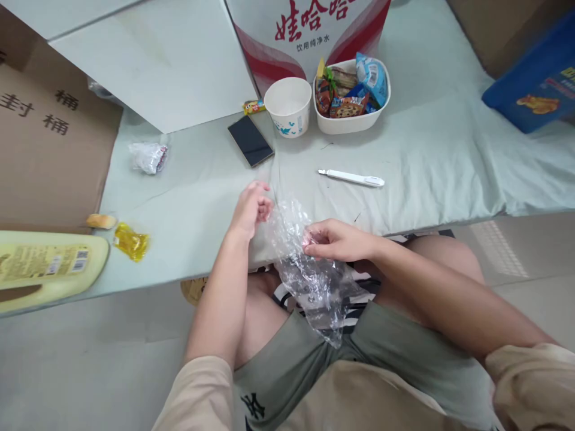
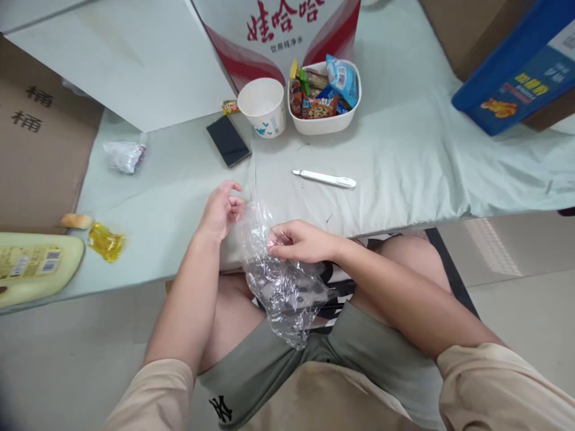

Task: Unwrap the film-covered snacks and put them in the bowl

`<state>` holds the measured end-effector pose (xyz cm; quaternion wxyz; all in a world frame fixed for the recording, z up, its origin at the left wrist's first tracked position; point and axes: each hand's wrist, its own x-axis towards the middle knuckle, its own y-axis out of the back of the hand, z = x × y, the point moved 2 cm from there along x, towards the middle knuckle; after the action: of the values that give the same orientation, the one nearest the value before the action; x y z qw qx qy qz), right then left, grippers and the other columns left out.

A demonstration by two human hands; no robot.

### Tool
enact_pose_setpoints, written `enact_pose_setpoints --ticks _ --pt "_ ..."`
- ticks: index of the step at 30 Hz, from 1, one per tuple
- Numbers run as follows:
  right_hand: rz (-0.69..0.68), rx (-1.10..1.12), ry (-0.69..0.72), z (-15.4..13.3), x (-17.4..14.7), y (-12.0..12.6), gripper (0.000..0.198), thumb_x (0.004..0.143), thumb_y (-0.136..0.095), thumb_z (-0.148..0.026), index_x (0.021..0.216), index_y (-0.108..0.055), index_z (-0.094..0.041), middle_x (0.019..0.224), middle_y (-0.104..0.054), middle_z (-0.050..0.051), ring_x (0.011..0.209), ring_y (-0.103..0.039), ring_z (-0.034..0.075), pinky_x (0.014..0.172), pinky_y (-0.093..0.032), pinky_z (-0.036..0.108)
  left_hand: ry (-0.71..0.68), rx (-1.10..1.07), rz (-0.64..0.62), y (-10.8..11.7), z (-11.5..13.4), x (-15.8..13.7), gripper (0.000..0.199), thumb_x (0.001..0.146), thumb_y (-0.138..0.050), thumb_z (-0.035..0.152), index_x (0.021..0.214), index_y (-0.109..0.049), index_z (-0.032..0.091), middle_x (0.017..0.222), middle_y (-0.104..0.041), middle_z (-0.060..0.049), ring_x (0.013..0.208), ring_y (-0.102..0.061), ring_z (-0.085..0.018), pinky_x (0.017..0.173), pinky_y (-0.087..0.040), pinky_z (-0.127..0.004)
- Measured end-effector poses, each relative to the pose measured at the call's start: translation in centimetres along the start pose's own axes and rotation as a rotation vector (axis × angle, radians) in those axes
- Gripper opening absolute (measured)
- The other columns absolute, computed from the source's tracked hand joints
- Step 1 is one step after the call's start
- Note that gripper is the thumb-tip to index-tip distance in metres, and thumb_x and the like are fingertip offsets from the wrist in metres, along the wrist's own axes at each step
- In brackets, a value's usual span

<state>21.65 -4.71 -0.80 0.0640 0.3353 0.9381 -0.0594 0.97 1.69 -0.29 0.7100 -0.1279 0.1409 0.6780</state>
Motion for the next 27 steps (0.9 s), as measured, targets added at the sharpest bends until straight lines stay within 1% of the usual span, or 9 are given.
enact_pose_setpoints --ticks 4,7,10,12,15,18,22,24,27 --pt "0.193 0.128 0.050 -0.3 -0.5 0.9 0.026 0.087 -0.066 -0.044 0.085 -0.053 -0.021 0.066 -0.059 -0.004 0.054 -0.052 0.008 0.051 -0.045 0.023 -0.087 -0.151 0.076 1.0 0.0 0.5 0.049 0.084 -0.051 0.072 0.092 -0.055 0.024 0.065 -0.061 -0.001 0.056 -0.063 -0.014 0.052 -0.049 -0.025" --pt "0.275 0.199 0.090 -0.3 -0.7 1.2 0.031 0.086 -0.067 -0.048 0.089 -0.049 -0.023 0.068 -0.061 -0.005 0.053 -0.055 0.009 0.051 -0.046 0.025 -0.061 -0.132 -0.074 -0.1 -0.4 -0.3 0.063 0.079 -0.051 0.082 0.092 -0.062 0.021 0.081 -0.071 -0.010 0.083 -0.074 -0.023 0.068 -0.059 -0.033" --pt "0.329 0.202 0.076 0.0 -0.6 1.2 0.033 0.086 -0.067 -0.050 0.092 -0.048 -0.024 0.064 -0.061 -0.006 0.049 -0.054 0.008 0.047 -0.043 0.024 0.084 -0.038 -0.297 -1.4 -1.1 -0.9 0.072 0.067 -0.060 0.089 0.086 -0.066 0.019 0.075 -0.072 -0.013 0.077 -0.074 -0.029 0.062 -0.059 -0.038" --pt "0.396 0.164 0.027 0.3 -0.5 1.2 0.033 0.085 -0.067 -0.049 0.094 -0.050 -0.023 0.061 -0.060 -0.007 0.046 -0.053 0.008 0.046 -0.041 0.024 0.144 -0.012 -0.378 -1.9 -1.3 -1.0 0.062 0.062 -0.075 0.077 0.082 -0.067 0.019 0.070 -0.071 -0.011 0.067 -0.072 -0.026 0.056 -0.057 -0.035" --pt "0.501 0.093 -0.060 0.6 -0.4 1.5 0.028 0.088 -0.064 -0.044 0.100 -0.055 -0.021 0.059 -0.061 -0.006 0.045 -0.052 0.009 0.046 -0.041 0.025 0.101 -0.005 -0.256 -1.9 -1.2 -0.7 0.036 0.067 -0.082 0.048 0.080 -0.065 0.019 0.067 -0.068 -0.005 0.055 -0.066 -0.018 0.049 -0.050 -0.028" --pt "0.571 0.057 -0.092 0.6 -0.5 1.9 0.029 0.089 -0.062 -0.040 0.107 -0.059 -0.018 0.061 -0.063 -0.004 0.045 -0.053 0.009 0.048 -0.043 0.025 -0.018 -0.085 -0.041 -1.4 -0.7 -0.5 0.030 0.079 -0.072 0.047 0.079 -0.063 0.019 0.067 -0.067 -0.003 0.055 -0.065 -0.015 0.052 -0.051 -0.027" --pt "0.644 0.048 -0.046 0.4 -0.5 2.1 0.031 0.089 -0.061 -0.041 0.108 -0.063 -0.017 0.060 -0.063 -0.003 0.049 -0.056 0.010 0.050 -0.045 0.025 0.051 -0.152 -0.203 -1.6 -0.8 -1.0 0.042 0.081 -0.070 0.056 0.098 -0.067 0.017 0.088 -0.076 -0.010 0.083 -0.076 -0.023 0.073 -0.061 -0.034" --pt "0.691 0.051 -0.028 0.3 -0.5 2.2 0.030 0.090 -0.060 -0.040 0.109 -0.063 -0.016 0.059 -0.062 -0.003 0.049 -0.056 0.011 0.050 -0.046 0.025 0.140 -0.064 -0.287 -1.8 -1.2 -1.3 0.040 0.077 -0.077 0.044 0.104 -0.067 0.016 0.089 -0.077 -0.010 0.079 -0.076 -0.022 0.070 -0.060 -0.031" --pt "0.709 0.065 -0.017 0.3 -0.4 2.4 0.029 0.092 -0.057 -0.035 0.113 -0.064 -0.016 0.061 -0.063 -0.002 0.049 -0.056 0.010 0.052 -0.048 0.026 0.137 0.069 -0.213 -1.7 -1.7 -1.3 0.028 0.083 -0.073 0.033 0.104 -0.066 0.016 0.075 -0.075 -0.004 0.063 -0.072 -0.016 0.058 -0.055 -0.023"
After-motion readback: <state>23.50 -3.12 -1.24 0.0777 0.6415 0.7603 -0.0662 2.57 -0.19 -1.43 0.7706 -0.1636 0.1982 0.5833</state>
